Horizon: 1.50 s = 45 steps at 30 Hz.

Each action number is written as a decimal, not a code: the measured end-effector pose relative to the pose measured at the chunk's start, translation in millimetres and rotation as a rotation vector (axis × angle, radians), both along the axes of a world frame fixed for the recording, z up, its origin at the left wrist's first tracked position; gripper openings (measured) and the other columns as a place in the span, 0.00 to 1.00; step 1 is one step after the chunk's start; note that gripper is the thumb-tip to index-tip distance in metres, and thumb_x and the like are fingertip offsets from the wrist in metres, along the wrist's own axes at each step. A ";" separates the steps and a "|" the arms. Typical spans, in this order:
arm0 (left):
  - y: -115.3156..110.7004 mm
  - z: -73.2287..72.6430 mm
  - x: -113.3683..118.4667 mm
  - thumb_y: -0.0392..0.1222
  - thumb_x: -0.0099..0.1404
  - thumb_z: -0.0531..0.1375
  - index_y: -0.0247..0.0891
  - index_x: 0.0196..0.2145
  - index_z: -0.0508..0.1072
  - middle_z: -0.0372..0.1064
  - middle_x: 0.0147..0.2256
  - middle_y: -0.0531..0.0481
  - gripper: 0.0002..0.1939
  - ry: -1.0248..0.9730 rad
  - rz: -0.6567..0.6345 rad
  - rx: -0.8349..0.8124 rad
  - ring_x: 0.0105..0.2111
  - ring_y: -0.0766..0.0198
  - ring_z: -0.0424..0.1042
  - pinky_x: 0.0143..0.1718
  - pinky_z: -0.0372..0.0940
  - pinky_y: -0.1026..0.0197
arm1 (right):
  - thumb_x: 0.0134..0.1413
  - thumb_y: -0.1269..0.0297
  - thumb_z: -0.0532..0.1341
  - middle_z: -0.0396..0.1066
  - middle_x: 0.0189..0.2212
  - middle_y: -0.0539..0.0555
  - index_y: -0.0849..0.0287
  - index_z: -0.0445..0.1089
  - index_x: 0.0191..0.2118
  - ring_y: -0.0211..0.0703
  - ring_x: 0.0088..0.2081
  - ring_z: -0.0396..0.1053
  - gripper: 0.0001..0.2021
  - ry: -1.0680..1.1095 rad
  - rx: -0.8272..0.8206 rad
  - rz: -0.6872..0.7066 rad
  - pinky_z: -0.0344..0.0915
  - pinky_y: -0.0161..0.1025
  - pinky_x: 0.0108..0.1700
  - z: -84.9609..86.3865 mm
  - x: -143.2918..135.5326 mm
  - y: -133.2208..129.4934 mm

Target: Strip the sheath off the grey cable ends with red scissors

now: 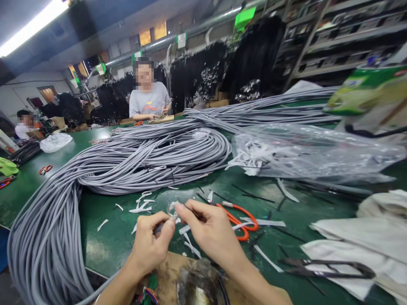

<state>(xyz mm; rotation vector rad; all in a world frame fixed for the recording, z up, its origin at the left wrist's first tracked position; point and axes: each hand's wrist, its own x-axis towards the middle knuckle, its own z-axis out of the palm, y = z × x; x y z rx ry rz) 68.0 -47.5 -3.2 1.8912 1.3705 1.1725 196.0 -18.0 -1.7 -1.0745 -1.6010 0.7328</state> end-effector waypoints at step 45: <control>21.9 -15.3 -7.1 0.44 0.56 0.59 0.32 0.26 0.74 0.71 0.23 0.48 0.11 -0.312 0.192 -0.125 0.24 0.64 0.69 0.23 0.62 0.67 | 0.58 0.68 0.51 0.61 0.13 0.44 0.58 0.62 0.24 0.31 0.13 0.57 0.11 -0.227 0.641 -0.354 0.54 0.29 0.18 4.2 5.3 -11.3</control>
